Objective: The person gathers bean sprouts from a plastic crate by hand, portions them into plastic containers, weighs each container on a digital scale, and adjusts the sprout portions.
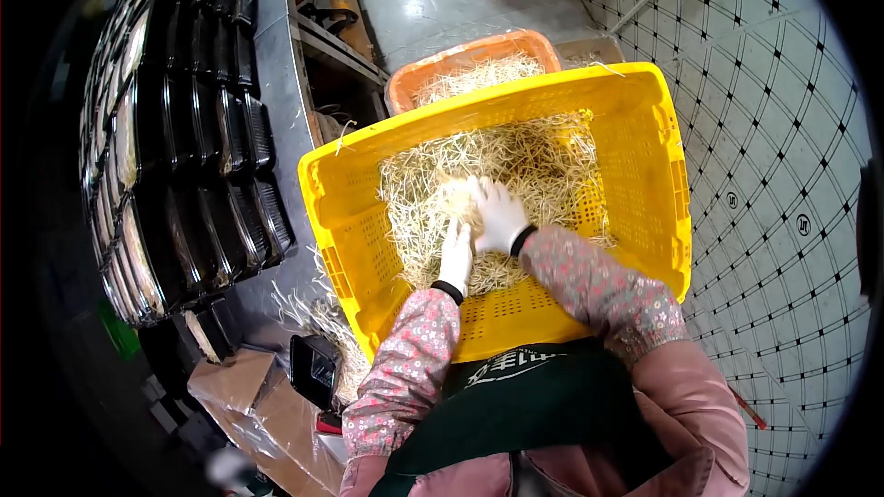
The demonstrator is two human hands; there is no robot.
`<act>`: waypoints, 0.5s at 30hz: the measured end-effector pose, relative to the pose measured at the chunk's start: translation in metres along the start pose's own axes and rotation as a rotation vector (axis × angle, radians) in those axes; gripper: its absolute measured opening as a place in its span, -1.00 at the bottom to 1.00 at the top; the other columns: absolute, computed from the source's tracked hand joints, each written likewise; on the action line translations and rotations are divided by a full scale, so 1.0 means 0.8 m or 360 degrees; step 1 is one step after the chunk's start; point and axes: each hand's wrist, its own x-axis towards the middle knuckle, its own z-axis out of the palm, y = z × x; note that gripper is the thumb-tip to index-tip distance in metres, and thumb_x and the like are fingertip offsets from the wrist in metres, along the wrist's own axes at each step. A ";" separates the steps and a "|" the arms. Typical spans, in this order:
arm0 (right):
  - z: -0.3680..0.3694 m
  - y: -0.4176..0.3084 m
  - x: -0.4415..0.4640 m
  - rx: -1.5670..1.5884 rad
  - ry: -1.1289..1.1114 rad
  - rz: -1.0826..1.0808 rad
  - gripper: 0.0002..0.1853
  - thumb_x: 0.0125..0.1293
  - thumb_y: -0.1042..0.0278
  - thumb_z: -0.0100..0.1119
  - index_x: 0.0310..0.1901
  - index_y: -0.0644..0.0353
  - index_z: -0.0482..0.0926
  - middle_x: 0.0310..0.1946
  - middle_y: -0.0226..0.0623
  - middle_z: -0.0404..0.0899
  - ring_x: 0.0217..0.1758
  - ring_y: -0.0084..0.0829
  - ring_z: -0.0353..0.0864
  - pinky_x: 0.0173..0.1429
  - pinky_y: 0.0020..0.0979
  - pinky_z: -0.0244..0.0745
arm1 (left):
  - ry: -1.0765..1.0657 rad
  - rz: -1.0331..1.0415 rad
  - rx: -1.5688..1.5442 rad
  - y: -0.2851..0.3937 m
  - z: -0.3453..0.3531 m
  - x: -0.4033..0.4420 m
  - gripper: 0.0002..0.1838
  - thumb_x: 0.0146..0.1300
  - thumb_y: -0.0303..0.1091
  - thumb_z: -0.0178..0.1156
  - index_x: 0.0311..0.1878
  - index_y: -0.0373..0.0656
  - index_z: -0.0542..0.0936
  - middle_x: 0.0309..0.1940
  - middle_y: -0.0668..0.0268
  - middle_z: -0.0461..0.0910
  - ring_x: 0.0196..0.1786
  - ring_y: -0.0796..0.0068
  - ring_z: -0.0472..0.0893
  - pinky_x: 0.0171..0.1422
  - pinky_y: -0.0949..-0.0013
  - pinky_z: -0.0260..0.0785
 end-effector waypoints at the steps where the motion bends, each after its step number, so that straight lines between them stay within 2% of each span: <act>1: 0.018 -0.008 -0.013 -0.0144 0.0104 0.0010 0.42 -0.31 -0.09 0.60 0.51 0.18 -0.18 0.46 0.08 -0.03 0.48 0.07 0.08 0.34 0.20 0.20 | 0.0039 -0.0281 -0.0140 0.022 0.001 -0.016 -0.40 0.46 -0.26 0.02 0.47 -0.29 0.14 0.46 0.13 0.18 0.45 0.39 0.23 0.49 0.40 0.05; 2: 0.032 -0.013 -0.022 -0.0285 0.0207 0.0016 0.41 -0.32 -0.07 0.61 0.51 0.16 -0.17 0.46 0.06 -0.03 0.46 0.07 0.10 0.31 0.19 0.24 | 0.0083 -0.0333 -0.0303 0.050 0.009 -0.040 -0.38 0.45 -0.26 0.04 0.47 -0.30 0.13 0.46 0.10 0.19 0.44 0.35 0.25 0.49 0.39 0.08; 3: 0.033 -0.018 -0.028 -0.0403 0.0279 -0.0014 0.33 -0.22 -0.03 0.57 0.50 0.15 -0.16 0.44 0.07 0.01 0.41 0.05 0.17 0.27 0.15 0.30 | 0.0046 -0.0259 -0.0133 0.057 0.005 -0.052 -0.37 0.45 -0.26 0.05 0.47 -0.30 0.13 0.45 0.10 0.20 0.44 0.34 0.26 0.49 0.39 0.08; 5: 0.039 -0.013 -0.011 -0.0334 0.0339 -0.0019 0.26 -0.16 -0.01 0.53 0.49 0.15 -0.12 0.41 0.06 0.06 0.36 0.04 0.21 0.24 0.13 0.32 | -0.0114 -0.0045 0.0079 0.072 -0.019 -0.077 -0.34 0.42 -0.27 0.10 0.48 -0.28 0.11 0.46 0.05 0.17 0.45 0.29 0.24 0.49 0.34 0.09; 6: 0.042 -0.008 -0.002 -0.0263 0.0397 -0.0009 0.19 -0.10 0.02 0.49 0.48 0.15 -0.09 0.38 0.05 0.11 0.32 0.03 0.26 0.22 0.11 0.34 | -0.0083 0.0105 0.0041 0.083 -0.031 -0.096 -0.38 0.41 -0.29 0.12 0.45 -0.27 0.18 0.42 0.04 0.24 0.42 0.29 0.30 0.47 0.31 0.13; 7: 0.036 -0.001 0.001 -0.0214 0.0387 -0.0052 0.08 -0.01 0.06 0.41 0.47 0.16 -0.05 0.26 0.00 0.27 0.26 -0.04 0.33 0.21 0.01 0.39 | 0.0027 0.0183 0.0082 0.123 -0.042 -0.124 -0.46 0.41 -0.31 0.11 0.38 -0.30 0.31 0.34 0.04 0.36 0.33 0.31 0.42 0.42 0.32 0.22; 8: 0.029 0.006 0.008 -0.0218 0.0387 -0.0071 0.08 -0.01 0.06 0.41 0.47 0.16 -0.05 0.26 0.00 0.27 0.26 -0.04 0.33 0.21 0.01 0.39 | 0.0243 0.0354 0.0196 0.158 -0.054 -0.153 -0.55 0.42 -0.30 0.10 0.29 -0.31 0.42 0.25 0.08 0.47 0.24 0.34 0.51 0.37 0.34 0.29; 9: 0.023 0.014 0.018 -0.0117 0.0219 -0.0036 0.04 0.01 0.09 0.39 0.46 0.16 -0.02 0.20 -0.04 0.33 0.23 -0.08 0.37 0.19 -0.06 0.42 | 0.0506 0.0575 0.0148 0.170 -0.073 -0.175 -0.59 0.43 -0.31 0.07 0.25 -0.32 0.45 0.19 0.09 0.52 0.19 0.33 0.54 0.35 0.34 0.32; 10: 0.018 0.022 0.023 -0.0022 0.0051 -0.0004 0.01 0.02 0.12 0.38 0.45 0.16 0.01 0.13 -0.08 0.38 0.19 -0.13 0.40 0.16 -0.13 0.46 | 0.0818 0.0804 0.0316 0.178 -0.097 -0.197 -0.62 0.43 -0.35 0.04 0.24 -0.32 0.46 0.16 0.10 0.54 0.20 0.29 0.53 0.35 0.30 0.32; 11: 0.013 0.032 0.022 -0.0025 0.0144 -0.0045 -0.10 0.02 0.15 0.36 0.40 0.24 0.18 0.10 -0.05 0.48 0.15 -0.18 0.48 0.16 -0.25 0.50 | 0.1256 0.0863 0.0573 0.165 -0.131 -0.218 -0.62 0.42 -0.39 0.02 0.24 -0.33 0.46 0.19 0.08 0.51 0.24 0.26 0.49 0.40 0.24 0.27; 12: 0.003 0.041 0.019 -0.0046 0.0141 -0.0070 -0.10 0.02 0.15 0.36 0.40 0.24 0.18 0.10 -0.05 0.48 0.15 -0.18 0.48 0.16 -0.25 0.50 | 0.1564 0.0958 0.0419 0.149 -0.162 -0.235 -0.59 0.40 -0.39 0.03 0.27 -0.33 0.42 0.21 0.10 0.49 0.27 0.26 0.46 0.42 0.24 0.23; 14: -0.025 0.056 0.012 0.0693 0.0100 0.0042 -0.22 -0.01 0.24 0.40 0.29 0.32 0.35 0.11 -0.05 0.54 0.11 -0.25 0.56 0.20 -0.32 0.48 | 0.2182 0.0920 0.0759 0.103 -0.228 -0.271 -0.55 0.39 -0.40 0.05 0.31 -0.33 0.38 0.29 0.03 0.41 0.33 0.18 0.39 0.50 0.17 0.09; 15: -0.025 0.069 0.012 0.1278 0.0125 -0.0035 -0.25 -0.07 0.33 0.45 0.22 0.34 0.43 0.07 -0.13 0.60 0.05 -0.35 0.61 0.22 -0.41 0.45 | 0.2442 0.0723 0.0991 0.074 -0.257 -0.291 -0.52 0.38 -0.36 0.07 0.32 -0.33 0.36 0.30 -0.01 0.38 0.32 0.12 0.39 0.48 0.17 0.11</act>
